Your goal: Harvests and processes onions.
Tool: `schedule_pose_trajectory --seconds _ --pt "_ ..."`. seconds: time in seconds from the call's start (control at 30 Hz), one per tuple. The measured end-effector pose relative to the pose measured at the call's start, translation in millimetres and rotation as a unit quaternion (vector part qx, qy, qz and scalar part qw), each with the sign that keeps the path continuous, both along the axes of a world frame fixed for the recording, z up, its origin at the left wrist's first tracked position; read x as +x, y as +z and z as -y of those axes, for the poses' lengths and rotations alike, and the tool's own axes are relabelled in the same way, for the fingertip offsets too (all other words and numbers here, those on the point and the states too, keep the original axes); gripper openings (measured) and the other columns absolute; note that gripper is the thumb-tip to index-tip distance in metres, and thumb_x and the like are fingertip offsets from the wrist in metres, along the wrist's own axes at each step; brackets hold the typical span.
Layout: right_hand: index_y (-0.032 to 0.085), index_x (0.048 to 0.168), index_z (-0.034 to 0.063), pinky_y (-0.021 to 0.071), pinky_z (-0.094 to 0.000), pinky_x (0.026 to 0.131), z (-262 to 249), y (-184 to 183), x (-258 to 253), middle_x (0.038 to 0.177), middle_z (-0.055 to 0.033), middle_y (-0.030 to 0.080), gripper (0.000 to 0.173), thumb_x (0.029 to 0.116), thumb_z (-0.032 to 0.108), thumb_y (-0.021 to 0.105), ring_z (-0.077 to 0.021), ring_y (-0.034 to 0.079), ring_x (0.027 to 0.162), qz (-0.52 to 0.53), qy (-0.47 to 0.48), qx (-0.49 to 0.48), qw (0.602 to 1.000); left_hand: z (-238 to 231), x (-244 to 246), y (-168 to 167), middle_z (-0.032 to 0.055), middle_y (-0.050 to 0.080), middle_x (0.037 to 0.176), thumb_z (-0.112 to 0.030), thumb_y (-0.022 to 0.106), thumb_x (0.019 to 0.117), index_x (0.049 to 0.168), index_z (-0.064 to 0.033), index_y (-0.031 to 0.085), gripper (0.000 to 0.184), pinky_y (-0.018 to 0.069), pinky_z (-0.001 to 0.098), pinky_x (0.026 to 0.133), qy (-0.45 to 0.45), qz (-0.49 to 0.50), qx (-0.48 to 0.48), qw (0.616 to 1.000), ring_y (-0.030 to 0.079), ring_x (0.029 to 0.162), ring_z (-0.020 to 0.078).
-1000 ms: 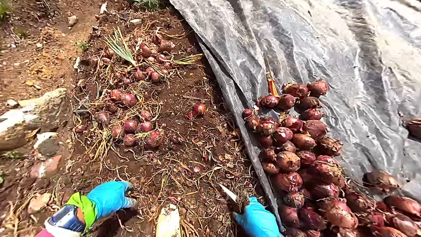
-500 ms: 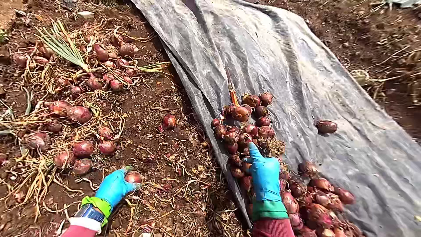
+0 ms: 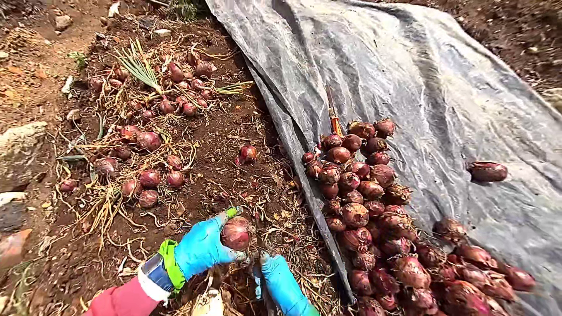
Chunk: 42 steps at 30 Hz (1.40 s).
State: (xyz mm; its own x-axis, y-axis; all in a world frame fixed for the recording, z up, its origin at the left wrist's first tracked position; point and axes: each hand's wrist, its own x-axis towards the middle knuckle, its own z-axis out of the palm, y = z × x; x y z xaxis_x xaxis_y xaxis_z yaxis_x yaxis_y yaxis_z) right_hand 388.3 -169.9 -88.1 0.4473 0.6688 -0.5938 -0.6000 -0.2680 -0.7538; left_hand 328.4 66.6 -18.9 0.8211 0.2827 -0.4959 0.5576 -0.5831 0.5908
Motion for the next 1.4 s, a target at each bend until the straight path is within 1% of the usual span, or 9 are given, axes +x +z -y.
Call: schedule_pose_trajectory --seconds 0.1,0.27,0.43,0.67,0.83,1.03,1.17,1.3,1.4 --pt "0.060 0.072 0.0117 0.0522 -0.0351 0.045 -13.9 15.2 31.2 0.055 -0.0018 0.056 0.072 0.0818 0.083 0.058 -0.0158 0.056 0.045 0.096 0.017 0.037 0.995 4.0 12.9 5.4 0.0021 0.073 0.122 -0.037 0.079 0.0838 0.140 -0.0202 0.062 0.061 0.0555 0.0456 0.102 -0.083 0.013 -0.017 0.996 0.069 0.115 0.0158" --pt "0.063 0.076 0.0108 0.0509 -0.0390 0.048 -15.8 18.6 62.8 0.058 -0.0028 0.057 0.083 0.0926 0.085 0.028 -0.0171 0.056 0.048 0.165 0.110 -0.040 0.979 -22.2 41.5 12.5 0.0109 0.075 0.104 -0.032 0.065 0.0966 0.126 -0.0179 0.069 0.033 0.0563 0.0599 0.082 -0.241 -0.051 0.114 0.963 0.073 0.097 0.0333" --pt "0.063 0.085 0.0095 0.0501 -0.0364 0.042 -4.5 18.8 78.8 0.055 -0.0038 0.053 0.080 0.0956 0.081 0.029 -0.0177 0.052 0.042 0.099 0.060 -0.019 0.993 -57.7 47.3 -9.1 -0.0069 0.071 0.077 -0.054 0.066 0.0946 0.086 -0.0257 0.074 0.031 0.0580 0.0437 0.071 -0.023 0.048 0.094 0.994 0.069 0.075 0.0104" --pt "0.063 0.080 0.0128 0.0497 -0.0363 0.046 14.6 29.8 105.6 0.058 -0.0016 0.055 0.082 0.0865 0.090 0.034 -0.0152 0.054 0.047 0.189 0.133 -0.028 0.973 43.5 113.1 57.7 0.0120 0.071 0.100 -0.036 0.049 0.1065 0.105 -0.0108 0.070 0.032 0.0537 0.0604 0.081 -0.350 -0.119 0.053 0.928 0.069 0.098 0.0336" --pt "0.060 0.083 0.0095 0.0514 -0.0374 0.040 40.4 41.2 144.1 0.052 -0.0054 0.050 0.081 0.0962 0.080 0.022 -0.0195 0.052 0.040 0.193 -0.187 -0.004 0.963 -36.6 204.9 40.1 0.0137 0.074 0.108 -0.033 0.052 0.1050 0.111 -0.0149 0.073 0.029 0.0527 0.0646 0.086 -0.071 -0.028 0.227 0.971 0.070 0.106 0.0363" --pt "0.061 0.083 0.0074 0.0543 -0.0370 0.043 64.9 22.0 88.0 0.058 -0.0054 0.058 0.081 0.0996 0.075 0.020 -0.0191 0.058 0.045 0.111 -0.139 -0.090 0.980 -44.6 280.5 -13.0 0.0274 0.055 0.144 -0.054 0.053 0.1039 0.144 0.0046 0.050 0.071 0.0436 0.0603 0.110 0.064 -0.222 0.128 0.964 0.054 0.136 0.0406" --pt "0.058 0.096 0.0006 0.0577 -0.0401 0.044 59.2 -0.4 56.5 0.060 -0.0118 0.062 0.086 0.1029 0.066 0.003 -0.0243 0.062 0.047 -0.025 -0.182 -0.094 0.979 -68.2 256.7 -103.6 0.0181 0.069 0.125 -0.047 0.088 0.0707 0.142 -0.0133 0.055 0.086 0.0539 0.0665 0.094 0.100 -0.063 0.153 0.981 0.068 0.115 0.0389" --pt "0.056 0.102 0.0021 0.0564 -0.0415 0.043 18.1 -17.1 62.6 0.060 -0.0118 0.060 0.085 0.1011 0.070 0.005 -0.0256 0.061 0.047 -0.105 -0.165 -0.038 0.980 -48.4 180.8 -48.0 0.0040 0.070 0.127 -0.023 0.095 0.0690 0.136 -0.0203 0.065 0.073 0.0555 0.0490 0.102 0.001 0.042 -0.039 0.998 0.066 0.117 0.0199" --pt "0.060 0.099 0.0074 0.0559 -0.0380 0.044 -11.6 -8.4 69.9 0.063 -0.0049 0.060 0.084 0.0874 0.087 0.036 -0.0196 0.060 0.047 -0.034 -0.078 0.082 0.993 -18.6 108.3 -10.2 -0.0068 0.074 0.117 -0.025 0.090 0.0767 0.131 -0.0286 0.070 0.057 0.0590 0.0374 0.096 -0.051 0.054 -0.129 0.989 0.069 0.108 0.0070"
